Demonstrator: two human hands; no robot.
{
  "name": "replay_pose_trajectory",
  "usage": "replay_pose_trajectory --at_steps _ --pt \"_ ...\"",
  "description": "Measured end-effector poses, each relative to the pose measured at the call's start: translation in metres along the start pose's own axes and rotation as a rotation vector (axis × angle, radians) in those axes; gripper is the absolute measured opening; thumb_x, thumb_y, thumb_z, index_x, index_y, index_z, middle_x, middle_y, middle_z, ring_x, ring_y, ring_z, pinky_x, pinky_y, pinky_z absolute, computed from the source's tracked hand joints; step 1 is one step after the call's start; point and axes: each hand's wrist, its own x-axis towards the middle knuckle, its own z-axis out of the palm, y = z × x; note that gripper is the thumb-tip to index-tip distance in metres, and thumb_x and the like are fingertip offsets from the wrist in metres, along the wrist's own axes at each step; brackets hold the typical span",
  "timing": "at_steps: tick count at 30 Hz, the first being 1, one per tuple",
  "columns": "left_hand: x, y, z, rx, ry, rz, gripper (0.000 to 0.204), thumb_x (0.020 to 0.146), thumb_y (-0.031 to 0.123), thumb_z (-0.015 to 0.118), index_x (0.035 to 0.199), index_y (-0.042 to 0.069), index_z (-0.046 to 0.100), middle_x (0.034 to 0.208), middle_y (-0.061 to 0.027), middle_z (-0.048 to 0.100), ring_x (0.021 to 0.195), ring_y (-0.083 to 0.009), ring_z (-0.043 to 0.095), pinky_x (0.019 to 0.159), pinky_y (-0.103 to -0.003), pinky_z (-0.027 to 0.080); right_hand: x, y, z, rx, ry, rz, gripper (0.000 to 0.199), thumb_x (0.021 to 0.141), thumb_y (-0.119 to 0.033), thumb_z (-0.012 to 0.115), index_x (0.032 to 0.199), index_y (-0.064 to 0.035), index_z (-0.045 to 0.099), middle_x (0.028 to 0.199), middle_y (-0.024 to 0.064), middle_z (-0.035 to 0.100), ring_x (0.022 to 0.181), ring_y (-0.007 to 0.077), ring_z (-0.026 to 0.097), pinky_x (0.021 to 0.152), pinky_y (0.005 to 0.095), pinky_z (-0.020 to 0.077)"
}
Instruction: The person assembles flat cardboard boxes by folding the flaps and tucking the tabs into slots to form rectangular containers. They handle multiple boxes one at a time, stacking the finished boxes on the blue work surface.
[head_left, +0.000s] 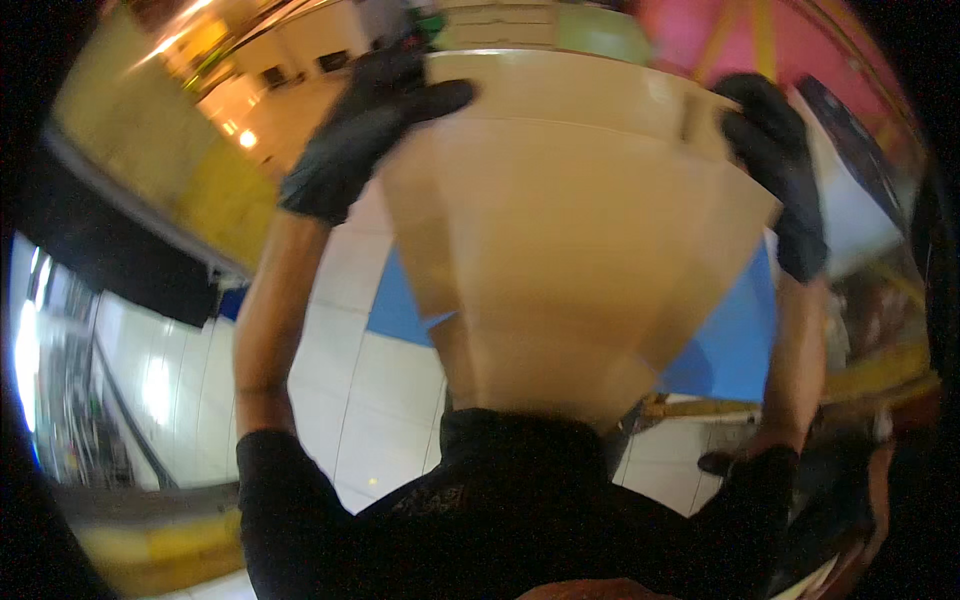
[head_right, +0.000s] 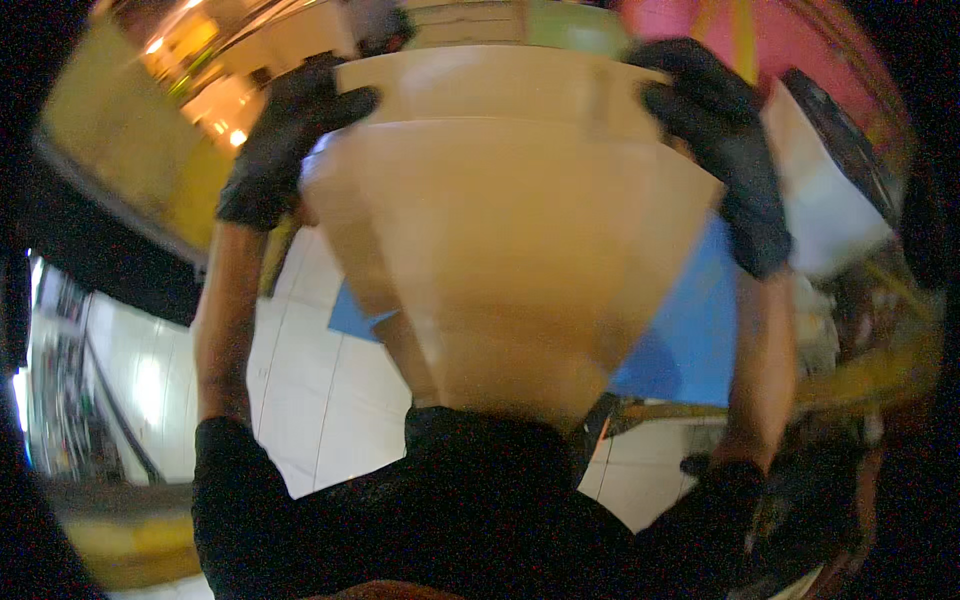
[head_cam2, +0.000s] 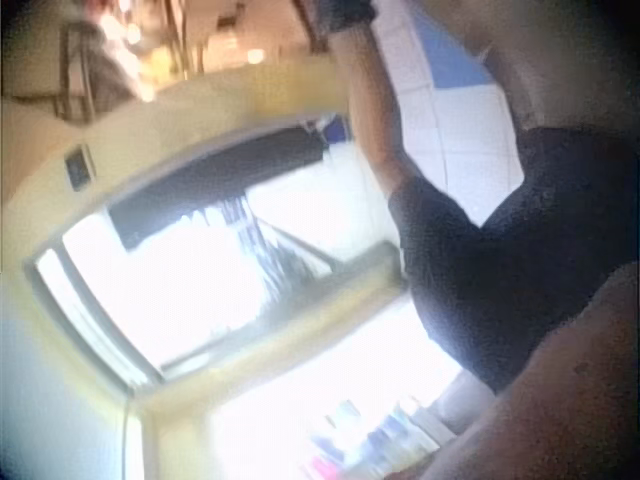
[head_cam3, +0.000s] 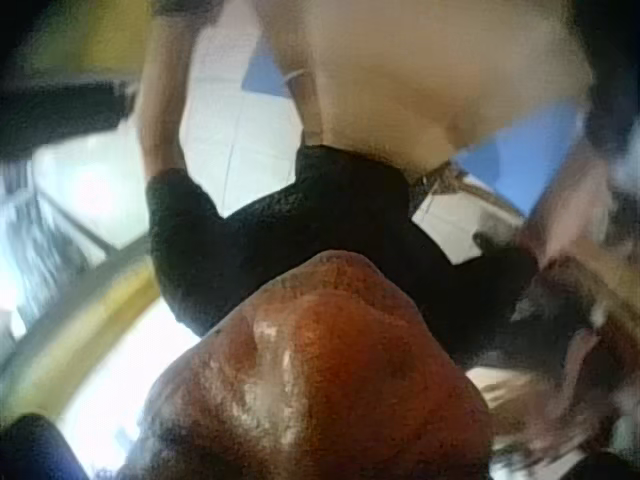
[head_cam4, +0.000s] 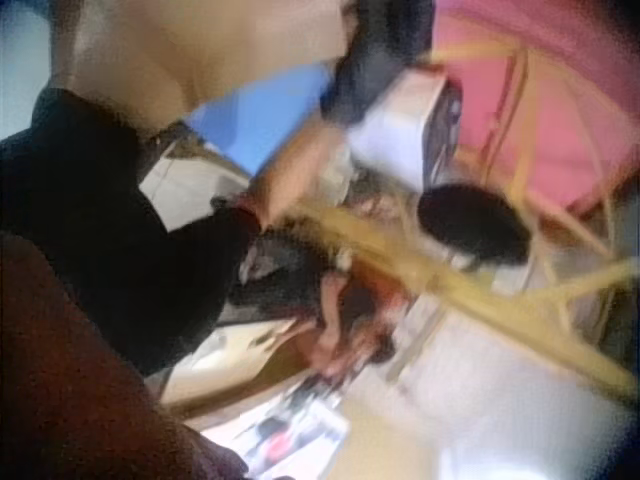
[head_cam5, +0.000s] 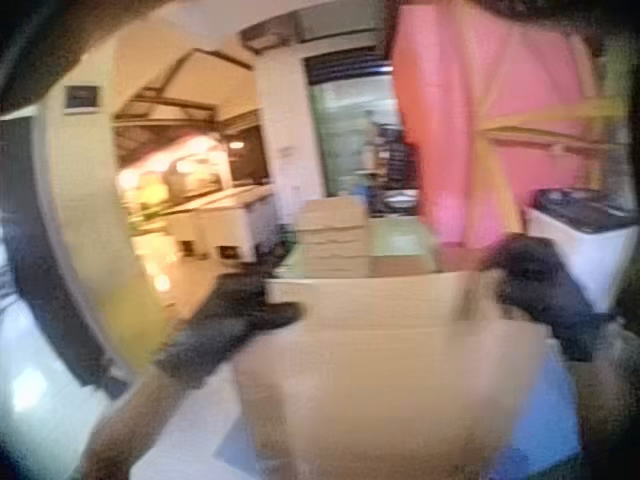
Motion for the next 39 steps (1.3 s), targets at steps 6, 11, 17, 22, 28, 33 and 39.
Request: replay_pose_trajectory --at_steps 6,11,17,22,28,33,39 --pt "0.019 -0.012 0.013 -0.447 -0.041 -0.177 0.036 0.084 0.024 0.061 0.112 0.001 0.057 0.102 -0.0084 0.063 0.090 -0.0161 0.058 0.084 -0.028 0.045 -0.004 0.031 0.009 0.509 -0.138 0.313 0.030 0.080 -0.017 0.066 0.107 -0.0046 0.063 0.088 0.0018 0.065 0.078 0.0082 0.056 0.070 0.0253 0.0467" --pt "0.010 -0.062 0.010 -1.241 -0.087 -0.216 0.032 0.086 0.016 0.057 0.116 0.003 0.054 0.112 -0.0110 0.059 0.104 -0.0193 0.054 0.095 -0.033 0.042 0.003 0.050 0.006 0.430 -0.034 0.393 0.028 0.082 -0.019 0.064 0.103 -0.0013 0.063 0.084 0.0047 0.065 0.077 0.0081 0.058 0.070 0.0242 0.0482" --pt "-0.019 -0.024 0.080 -0.167 0.049 -0.344 0.028 0.092 0.018 0.047 0.111 -0.001 0.056 0.113 -0.0187 0.057 0.110 -0.0283 0.052 0.096 -0.037 0.038 -0.027 0.066 0.039 0.995 0.182 0.563 0.030 0.091 -0.022 0.050 0.112 -0.0013 0.058 0.103 0.0050 0.062 0.090 0.0095 0.057 0.080 0.0243 0.0466" --pt "-0.007 -0.055 0.109 -0.684 0.427 -0.209 0.023 0.086 0.023 0.062 0.086 0.000 0.063 0.077 -0.0014 0.060 0.062 -0.0090 0.053 0.056 -0.023 0.042 -0.071 0.035 0.054 0.776 0.209 0.483 0.031 0.091 -0.021 0.046 0.111 -0.0006 0.058 0.107 0.0102 0.062 0.096 0.0193 0.059 0.084 0.0285 0.0448" --pt "-0.017 -0.062 0.113 -0.484 0.302 -0.221 0.033 0.094 0.029 0.047 0.106 0.000 0.058 0.091 -0.0064 0.061 0.079 -0.0135 0.055 0.071 -0.028 0.045 -0.080 0.040 0.075 0.357 0.277 0.465 0.025 0.091 -0.018 0.049 0.102 0.0014 0.062 0.096 0.0058 0.063 0.081 0.0126 0.056 0.078 0.0262 0.0448" --pt "-0.048 -0.063 0.125 -0.716 0.236 -0.378 0.029 0.090 0.030 0.056 0.097 0.002 0.062 0.083 0.0003 0.060 0.074 -0.0090 0.052 0.064 -0.026 0.043 -0.078 0.060 0.078 0.025 0.280 0.320 0.025 0.091 -0.018 0.050 0.096 0.0024 0.063 0.092 0.0050 0.062 0.085 0.0136 0.056 0.079 0.0272 0.0450" --pt "-0.043 -0.069 0.111 -0.720 0.295 -0.221 0.027 0.089 0.026 0.057 0.095 0.000 0.064 0.089 -0.0044 0.065 0.072 -0.0109 0.058 0.066 -0.026 0.046 -0.101 0.042 0.074 0.365 0.144 0.269 0.019 0.091 -0.016 0.050 0.098 -0.0032 0.063 0.092 0.0021 0.061 0.085 0.0125 0.056 0.077 0.0252 0.0454"
